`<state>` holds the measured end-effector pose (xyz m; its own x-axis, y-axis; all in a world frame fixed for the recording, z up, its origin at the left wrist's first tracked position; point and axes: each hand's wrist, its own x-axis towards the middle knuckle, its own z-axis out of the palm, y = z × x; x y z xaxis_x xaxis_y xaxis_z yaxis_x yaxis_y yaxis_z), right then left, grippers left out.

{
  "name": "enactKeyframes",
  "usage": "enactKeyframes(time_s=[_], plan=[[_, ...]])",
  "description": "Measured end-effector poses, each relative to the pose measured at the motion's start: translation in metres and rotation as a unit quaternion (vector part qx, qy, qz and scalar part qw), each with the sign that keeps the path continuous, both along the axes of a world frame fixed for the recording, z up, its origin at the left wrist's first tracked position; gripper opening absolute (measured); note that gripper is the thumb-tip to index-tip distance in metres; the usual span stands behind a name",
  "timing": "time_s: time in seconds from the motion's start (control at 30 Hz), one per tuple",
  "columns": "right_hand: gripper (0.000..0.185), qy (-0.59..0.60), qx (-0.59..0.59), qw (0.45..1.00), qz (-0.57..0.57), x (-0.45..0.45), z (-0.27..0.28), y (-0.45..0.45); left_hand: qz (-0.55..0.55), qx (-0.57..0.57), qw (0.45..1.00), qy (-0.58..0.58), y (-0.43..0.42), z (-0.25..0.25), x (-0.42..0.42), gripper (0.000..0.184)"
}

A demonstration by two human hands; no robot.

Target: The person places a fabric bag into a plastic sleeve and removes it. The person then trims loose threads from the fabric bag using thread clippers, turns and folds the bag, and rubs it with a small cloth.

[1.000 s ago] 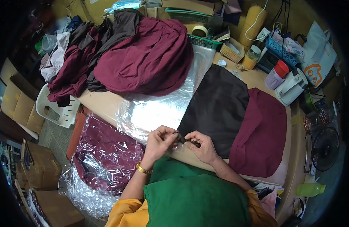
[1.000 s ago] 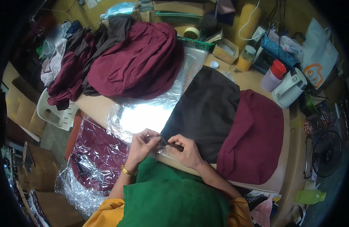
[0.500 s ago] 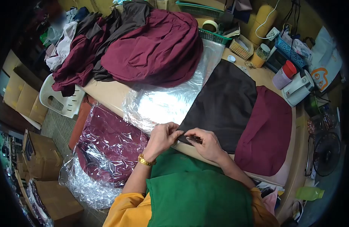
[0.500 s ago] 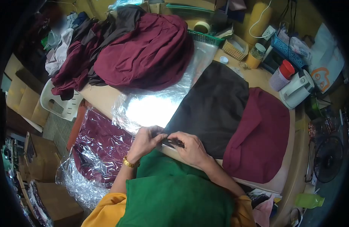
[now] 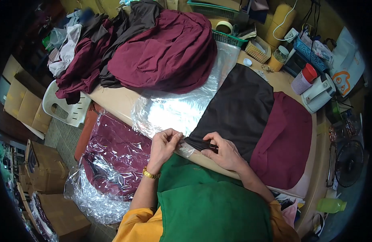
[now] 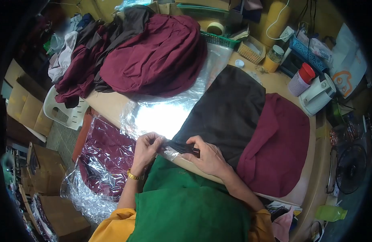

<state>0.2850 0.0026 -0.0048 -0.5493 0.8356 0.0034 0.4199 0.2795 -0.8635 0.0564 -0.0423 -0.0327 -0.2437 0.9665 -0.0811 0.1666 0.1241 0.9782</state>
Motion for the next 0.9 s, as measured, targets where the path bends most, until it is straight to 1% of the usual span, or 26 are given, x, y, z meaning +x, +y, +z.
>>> enactKeyframes(time_s=[0.03, 0.07, 0.1, 0.13, 0.17, 0.23, 0.27, 0.33, 0.37, 0.43, 0.47, 0.53, 0.67, 0.77, 0.83, 0.87, 0.9], plan=[[0.027, -0.005, -0.044, 0.999, -0.017, -0.001, 0.006, 0.0, 0.001, 0.001, 1.0, 0.0, -0.002, 0.002, 0.0, 0.02], [0.027, -0.005, -0.043, 0.999, -0.017, -0.001, 0.01, -0.001, 0.003, -0.006, 0.999, 0.044, -0.004, 0.005, 0.002, 0.02], [0.028, -0.048, 0.057, 0.997, -0.023, -0.003, 0.014, -0.001, 0.006, -0.013, 0.996, 0.087, -0.005, 0.008, 0.003, 0.021], [0.029, -0.09, 0.157, 0.983, -0.03, -0.004, 0.017, -0.002, 0.006, -0.012, 0.996, 0.087, -0.005, 0.008, 0.003, 0.021], [0.029, -0.091, 0.157, 0.983, -0.03, -0.007, 0.019, -0.002, 0.008, -0.004, 0.996, 0.085, -0.006, 0.009, 0.004, 0.021], [0.033, -0.091, 0.3, 0.949, -0.022, -0.016, 0.023, -0.002, 0.01, 0.005, 0.997, 0.082, -0.007, 0.01, 0.005, 0.021], [0.033, -0.092, 0.301, 0.949, -0.022, -0.02, 0.024, -0.001, 0.002, 0.003, 0.996, 0.087, -0.008, 0.012, 0.006, 0.022], [0.032, -0.076, 0.362, 0.929, -0.003, -0.029, 0.027, 0.0, -0.004, 0.002, 0.996, 0.092, -0.008, 0.014, 0.006, 0.022], [0.032, -0.076, 0.363, 0.929, -0.002, -0.033, 0.027, 0.0, -0.006, 0.007, 0.995, 0.101, -0.008, 0.015, 0.007, 0.022], [0.028, -0.104, 0.401, 0.91, -0.004, -0.039, 0.025, 0.001, -0.006, 0.012, 0.994, 0.109, -0.009, 0.018, 0.008, 0.021], [0.028, -0.105, 0.401, 0.91, -0.003, -0.041, 0.024, 0.001, -0.007, 0.021, 0.995, 0.102, -0.01, 0.02, 0.01, 0.021], [0.025, -0.141, 0.428, 0.893, -0.016, -0.044, 0.023, 0.002, -0.007, 0.03, 0.995, 0.094, -0.012, 0.02, 0.01, 0.021], [0.024, -0.144, 0.438, 0.887, -0.014, -0.043, 0.018, 0.006, -0.008, 0.029, 0.997, 0.076, -0.013, 0.018, 0.009, 0.019], [0.023, -0.117, 0.416, 0.901, -0.024, -0.043, 0.019, 0.009, 0.014, 0.042, 0.998, 0.046, -0.012, 0.015, 0.009, 0.019], [0.02, -0.045, 0.327, 0.943, -0.049, -0.044, 0.034, 0.006, 0.032, 0.049, 0.998, 0.029, -0.012, 0.014, 0.007, 0.019], [0.02, -0.046, 0.327, 0.943, -0.048, -0.043, 0.035, 0.005, 0.038, 0.044, 0.998, 0.027, -0.012, 0.015, 0.007, 0.018], [0.021, -0.045, 0.291, 0.955, -0.031, -0.04, 0.036, 0.004, 0.044, 0.039, 0.998, 0.025, -0.012, 0.016, 0.007, 0.017]])
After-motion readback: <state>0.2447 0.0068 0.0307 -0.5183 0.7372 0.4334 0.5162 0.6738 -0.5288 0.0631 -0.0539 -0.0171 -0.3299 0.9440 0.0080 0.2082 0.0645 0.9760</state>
